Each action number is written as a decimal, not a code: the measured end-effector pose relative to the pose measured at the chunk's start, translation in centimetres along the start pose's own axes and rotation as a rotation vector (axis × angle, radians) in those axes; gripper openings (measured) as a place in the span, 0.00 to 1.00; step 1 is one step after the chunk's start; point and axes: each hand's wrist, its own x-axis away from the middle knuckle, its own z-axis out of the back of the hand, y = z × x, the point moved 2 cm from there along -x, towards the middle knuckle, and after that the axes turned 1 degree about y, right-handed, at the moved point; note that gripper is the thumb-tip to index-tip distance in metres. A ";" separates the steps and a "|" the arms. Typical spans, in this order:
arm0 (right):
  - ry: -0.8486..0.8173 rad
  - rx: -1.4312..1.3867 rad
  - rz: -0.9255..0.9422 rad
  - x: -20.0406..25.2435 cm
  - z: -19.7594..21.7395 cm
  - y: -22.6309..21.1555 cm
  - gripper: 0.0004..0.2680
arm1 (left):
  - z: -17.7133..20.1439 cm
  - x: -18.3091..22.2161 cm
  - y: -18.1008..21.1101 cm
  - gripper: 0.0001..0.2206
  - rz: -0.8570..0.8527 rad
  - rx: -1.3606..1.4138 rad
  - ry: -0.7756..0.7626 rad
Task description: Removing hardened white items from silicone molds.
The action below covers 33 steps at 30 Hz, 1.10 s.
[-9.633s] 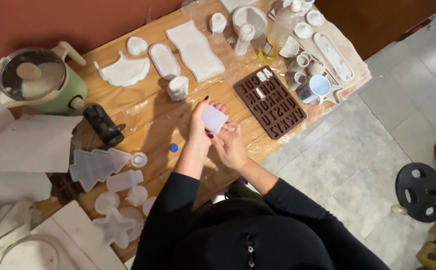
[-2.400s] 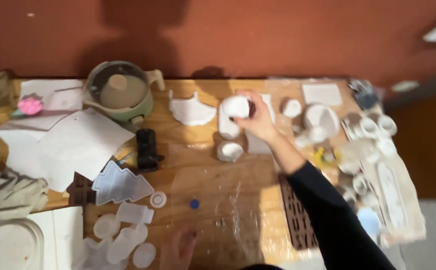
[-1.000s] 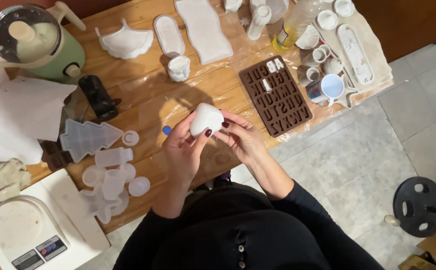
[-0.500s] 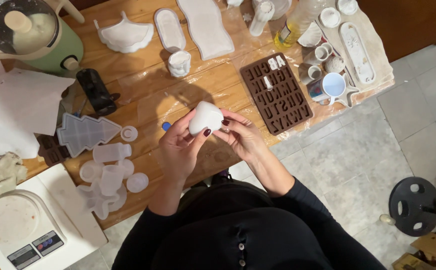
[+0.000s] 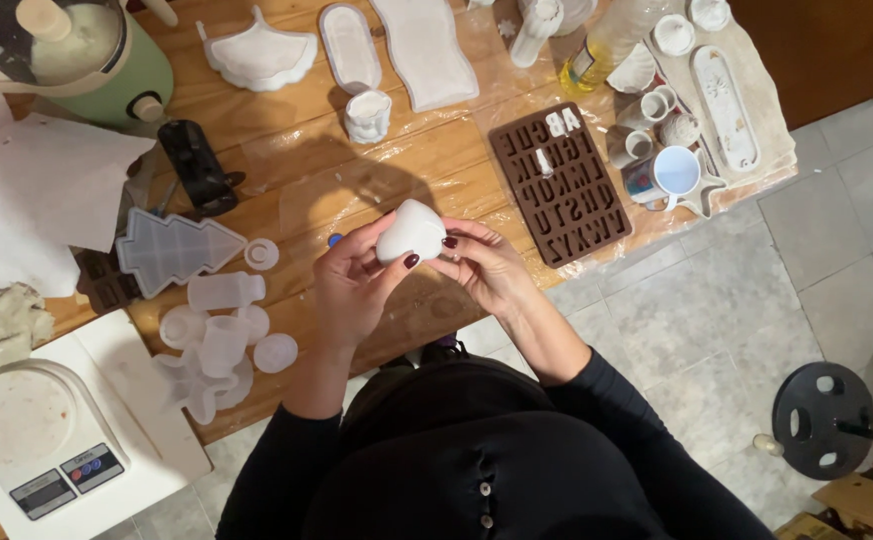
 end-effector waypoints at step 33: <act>0.105 0.122 -0.116 -1.7 0.4 0.9 0.08 | 2.5 -0.9 0.2 0.20 0.116 -0.145 -0.092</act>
